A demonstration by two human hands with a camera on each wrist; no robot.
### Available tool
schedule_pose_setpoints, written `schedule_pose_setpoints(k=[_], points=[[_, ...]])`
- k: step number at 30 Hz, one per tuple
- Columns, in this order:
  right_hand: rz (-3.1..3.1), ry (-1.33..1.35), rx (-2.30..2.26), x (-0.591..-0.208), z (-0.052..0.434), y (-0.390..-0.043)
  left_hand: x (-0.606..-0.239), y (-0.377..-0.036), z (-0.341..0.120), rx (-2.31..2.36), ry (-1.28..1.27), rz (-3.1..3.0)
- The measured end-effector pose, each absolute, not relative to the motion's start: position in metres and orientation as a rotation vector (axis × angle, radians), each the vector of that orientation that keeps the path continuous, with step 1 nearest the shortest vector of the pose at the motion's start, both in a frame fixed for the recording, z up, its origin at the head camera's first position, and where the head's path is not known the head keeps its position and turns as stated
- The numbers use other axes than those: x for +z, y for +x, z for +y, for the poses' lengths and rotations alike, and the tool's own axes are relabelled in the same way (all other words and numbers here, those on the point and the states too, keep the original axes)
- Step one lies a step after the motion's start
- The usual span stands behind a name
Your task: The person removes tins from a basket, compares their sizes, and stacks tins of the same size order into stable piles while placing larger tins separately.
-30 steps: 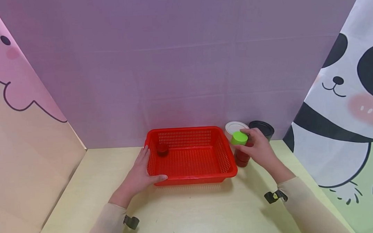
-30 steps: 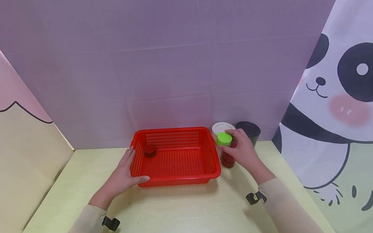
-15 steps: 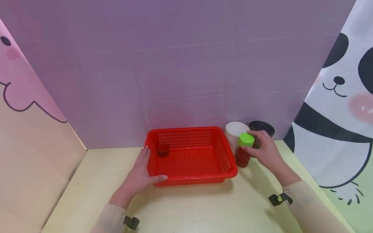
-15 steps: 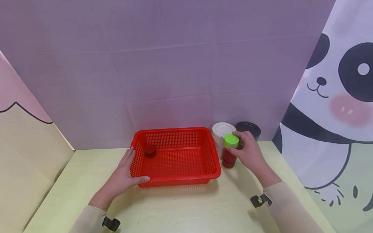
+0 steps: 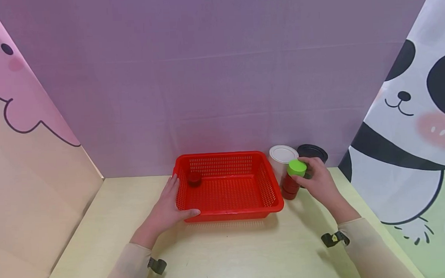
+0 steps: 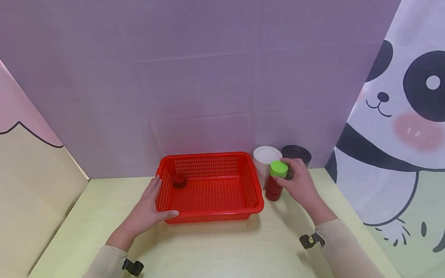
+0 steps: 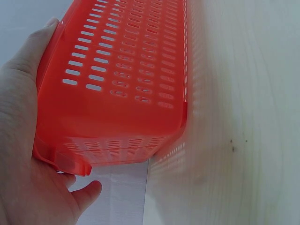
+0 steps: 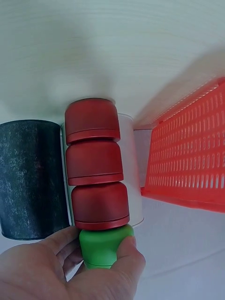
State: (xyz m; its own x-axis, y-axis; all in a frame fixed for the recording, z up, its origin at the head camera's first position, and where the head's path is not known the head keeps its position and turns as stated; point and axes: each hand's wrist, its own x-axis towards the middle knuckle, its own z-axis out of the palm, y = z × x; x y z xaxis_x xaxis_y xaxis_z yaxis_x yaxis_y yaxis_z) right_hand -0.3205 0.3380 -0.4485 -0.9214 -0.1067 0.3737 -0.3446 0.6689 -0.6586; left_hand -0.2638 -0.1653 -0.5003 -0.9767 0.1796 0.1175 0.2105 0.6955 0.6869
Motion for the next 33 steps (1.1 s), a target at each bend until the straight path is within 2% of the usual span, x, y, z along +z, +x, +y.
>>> schedule_pose_setpoints(k=[33], points=[[-2.608, 0.353, 1.17, -0.455, 0.343, -0.3208, -0.4989, -0.2634, -0.1636, -1.183, -0.3, -2.863]])
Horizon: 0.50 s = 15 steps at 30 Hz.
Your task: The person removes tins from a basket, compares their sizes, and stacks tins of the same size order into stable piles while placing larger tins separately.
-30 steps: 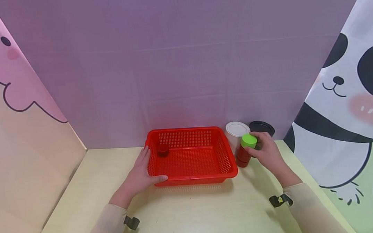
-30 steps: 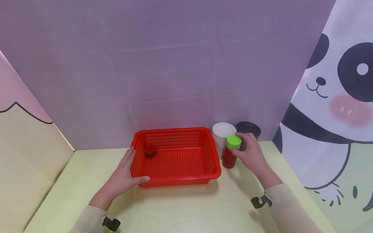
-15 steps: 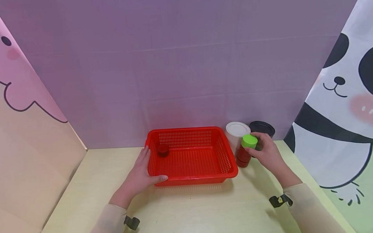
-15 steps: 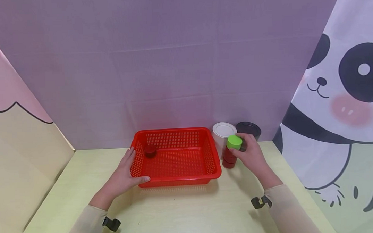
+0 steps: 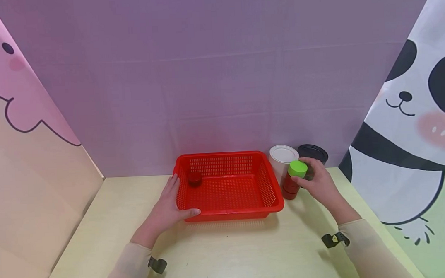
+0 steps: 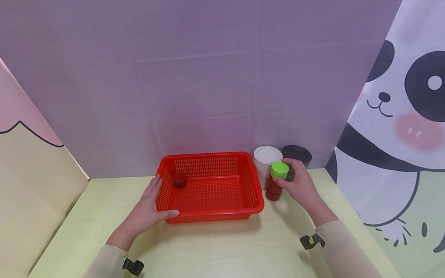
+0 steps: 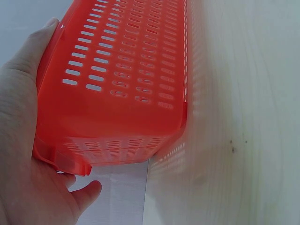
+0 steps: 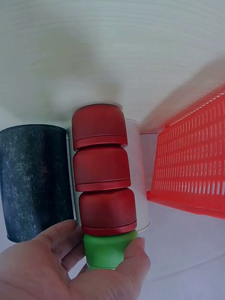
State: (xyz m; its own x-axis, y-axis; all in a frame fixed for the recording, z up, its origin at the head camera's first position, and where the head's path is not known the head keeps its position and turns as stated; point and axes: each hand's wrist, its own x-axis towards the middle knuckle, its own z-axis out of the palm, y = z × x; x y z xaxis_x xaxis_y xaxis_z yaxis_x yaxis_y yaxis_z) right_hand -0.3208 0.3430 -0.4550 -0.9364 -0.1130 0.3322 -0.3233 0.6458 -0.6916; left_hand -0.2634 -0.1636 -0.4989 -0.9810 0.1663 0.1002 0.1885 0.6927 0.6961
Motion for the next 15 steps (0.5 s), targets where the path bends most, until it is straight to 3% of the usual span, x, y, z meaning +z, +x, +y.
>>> schedule_pose_setpoints(k=[15], points=[[-2.541, 0.374, 1.123, -0.4516, 0.3422, -0.3182, -0.4963, -0.2617, -0.165, -1.189, -0.331, -2.853]])
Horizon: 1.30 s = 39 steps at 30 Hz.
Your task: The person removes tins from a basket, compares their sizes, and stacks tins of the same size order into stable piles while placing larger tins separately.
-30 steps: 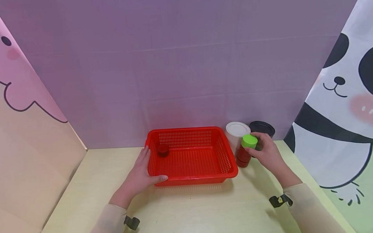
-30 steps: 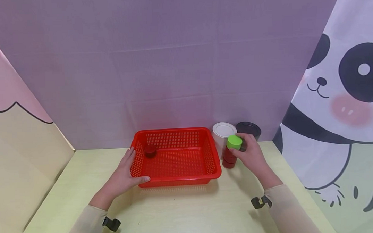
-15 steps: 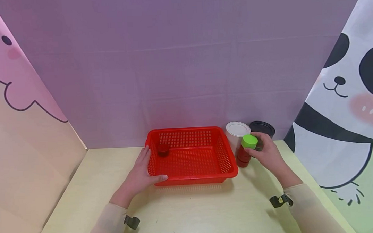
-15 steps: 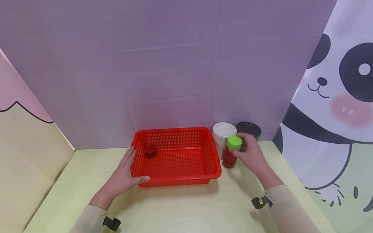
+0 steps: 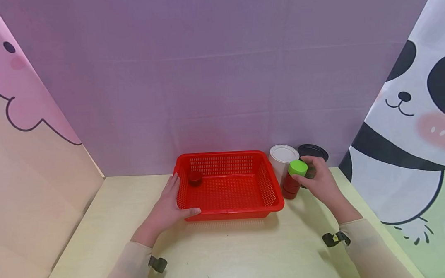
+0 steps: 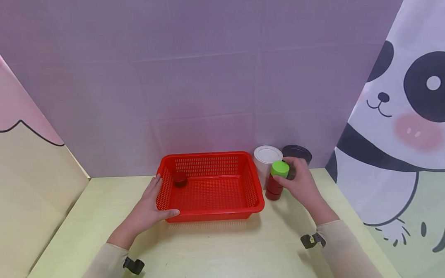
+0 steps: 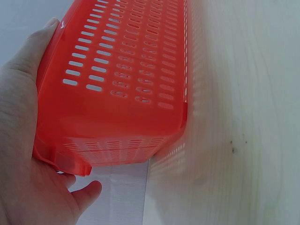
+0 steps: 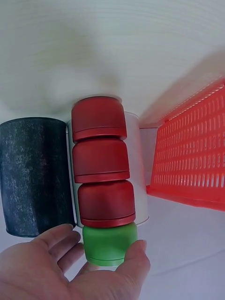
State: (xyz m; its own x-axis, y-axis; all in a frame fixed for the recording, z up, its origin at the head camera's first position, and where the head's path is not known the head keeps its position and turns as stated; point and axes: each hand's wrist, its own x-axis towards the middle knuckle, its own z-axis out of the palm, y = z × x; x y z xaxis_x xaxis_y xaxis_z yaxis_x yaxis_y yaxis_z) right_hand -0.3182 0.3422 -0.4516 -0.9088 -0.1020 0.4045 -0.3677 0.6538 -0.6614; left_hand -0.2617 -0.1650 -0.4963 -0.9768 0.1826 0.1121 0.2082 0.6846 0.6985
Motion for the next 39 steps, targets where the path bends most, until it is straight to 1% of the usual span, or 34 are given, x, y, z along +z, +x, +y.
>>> schedule_pose_setpoints(k=[9, 16, 24, 39], points=[[-2.437, 0.373, 1.058, -0.441, 0.337, -0.318, -0.496, -0.261, -0.164, -1.186, -0.334, -2.847], [-2.314, 0.462, 1.064, -0.433, 0.331, -0.317, -0.496, -0.262, -0.163, -1.209, -0.326, -2.853], [-2.304, 0.533, 1.051, -0.42, 0.309, -0.313, -0.498, -0.262, -0.165, -1.205, -0.325, -2.856], [-2.489, 0.665, 1.114, -0.407, 0.265, -0.322, -0.499, -0.264, -0.165, -1.211, -0.32, -2.856]])
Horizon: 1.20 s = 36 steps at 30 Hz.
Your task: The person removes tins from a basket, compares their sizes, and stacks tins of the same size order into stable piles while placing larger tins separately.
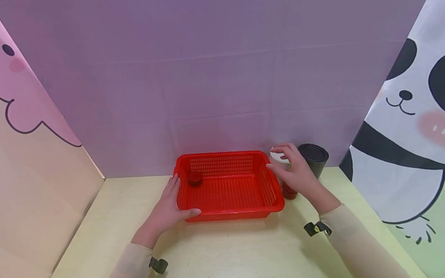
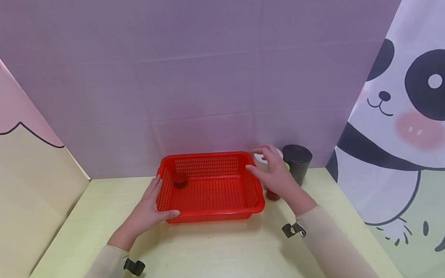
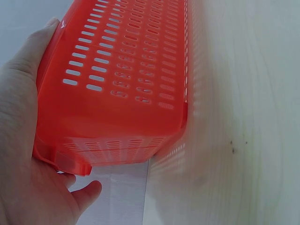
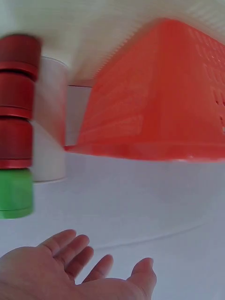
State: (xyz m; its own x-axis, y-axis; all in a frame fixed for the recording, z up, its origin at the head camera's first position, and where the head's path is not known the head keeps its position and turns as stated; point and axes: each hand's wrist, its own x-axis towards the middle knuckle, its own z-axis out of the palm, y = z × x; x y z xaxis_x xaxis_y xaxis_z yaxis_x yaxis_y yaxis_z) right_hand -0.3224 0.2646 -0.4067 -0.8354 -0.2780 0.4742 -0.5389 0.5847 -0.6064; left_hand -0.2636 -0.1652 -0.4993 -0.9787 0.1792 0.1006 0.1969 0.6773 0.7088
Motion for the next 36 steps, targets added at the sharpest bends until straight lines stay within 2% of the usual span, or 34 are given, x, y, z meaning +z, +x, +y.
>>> schedule_pose_setpoints(k=[15, 36], points=[[-2.723, 0.908, 1.016, -0.389, 0.197, -0.345, -0.5, -0.264, -0.166, -1.209, -0.326, -2.844], [-2.867, 1.094, 1.062, -0.405, 0.117, -0.393, -0.498, -0.265, -0.163, -1.182, -0.342, -2.843]])
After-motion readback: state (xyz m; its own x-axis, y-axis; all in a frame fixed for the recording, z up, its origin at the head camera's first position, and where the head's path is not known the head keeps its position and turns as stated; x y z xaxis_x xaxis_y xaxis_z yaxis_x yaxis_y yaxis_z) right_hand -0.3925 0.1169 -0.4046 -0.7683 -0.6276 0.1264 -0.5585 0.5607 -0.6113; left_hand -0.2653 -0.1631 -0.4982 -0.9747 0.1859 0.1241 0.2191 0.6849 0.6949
